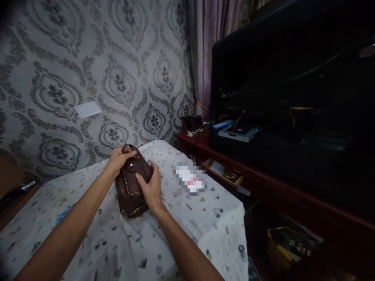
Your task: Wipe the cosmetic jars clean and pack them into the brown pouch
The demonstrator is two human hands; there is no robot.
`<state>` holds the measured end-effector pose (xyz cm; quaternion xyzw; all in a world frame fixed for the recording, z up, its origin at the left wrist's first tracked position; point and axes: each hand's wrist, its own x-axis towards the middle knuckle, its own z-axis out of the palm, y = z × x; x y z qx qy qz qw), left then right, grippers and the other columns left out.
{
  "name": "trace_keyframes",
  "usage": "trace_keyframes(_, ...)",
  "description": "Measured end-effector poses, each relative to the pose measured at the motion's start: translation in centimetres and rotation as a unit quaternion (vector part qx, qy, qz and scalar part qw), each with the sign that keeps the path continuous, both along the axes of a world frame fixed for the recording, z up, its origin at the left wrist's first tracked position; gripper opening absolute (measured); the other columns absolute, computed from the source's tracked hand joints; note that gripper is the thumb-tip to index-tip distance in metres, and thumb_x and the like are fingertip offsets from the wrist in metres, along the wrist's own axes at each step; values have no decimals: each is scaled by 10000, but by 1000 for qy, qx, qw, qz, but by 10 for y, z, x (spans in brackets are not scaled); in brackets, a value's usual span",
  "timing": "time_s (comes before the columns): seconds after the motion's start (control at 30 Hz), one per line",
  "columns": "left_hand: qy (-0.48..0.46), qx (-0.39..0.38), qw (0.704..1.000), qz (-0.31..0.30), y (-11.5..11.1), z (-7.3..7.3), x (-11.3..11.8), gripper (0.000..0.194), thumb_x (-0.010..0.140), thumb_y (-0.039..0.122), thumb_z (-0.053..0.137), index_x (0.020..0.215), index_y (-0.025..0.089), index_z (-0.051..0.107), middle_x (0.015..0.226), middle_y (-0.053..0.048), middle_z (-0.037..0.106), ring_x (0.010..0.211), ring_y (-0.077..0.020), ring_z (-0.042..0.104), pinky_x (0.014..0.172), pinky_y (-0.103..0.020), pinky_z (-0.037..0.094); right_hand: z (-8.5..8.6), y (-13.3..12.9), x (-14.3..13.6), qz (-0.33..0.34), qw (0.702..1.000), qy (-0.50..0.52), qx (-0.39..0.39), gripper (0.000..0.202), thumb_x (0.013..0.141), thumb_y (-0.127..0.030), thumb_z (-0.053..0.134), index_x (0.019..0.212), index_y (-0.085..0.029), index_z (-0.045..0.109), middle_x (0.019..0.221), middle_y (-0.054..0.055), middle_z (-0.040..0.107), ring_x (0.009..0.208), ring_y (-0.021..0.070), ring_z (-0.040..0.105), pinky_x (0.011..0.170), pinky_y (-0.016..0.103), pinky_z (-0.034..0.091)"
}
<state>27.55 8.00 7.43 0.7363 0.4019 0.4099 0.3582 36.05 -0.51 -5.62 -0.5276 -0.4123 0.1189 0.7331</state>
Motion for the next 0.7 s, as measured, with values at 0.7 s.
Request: trace_keyframes(0.7, -71, -55, 996, -18, -17, -1, 2, 238, 603, 363, 723, 555, 185, 572, 546, 28, 562, 556, -128, 490, 595, -260, 396, 4, -1, 9, 26, 998, -49, -30, 913, 647, -534, 835, 1418, -223, 456, 1346, 143, 612, 1236, 328, 595, 1047, 510, 484)
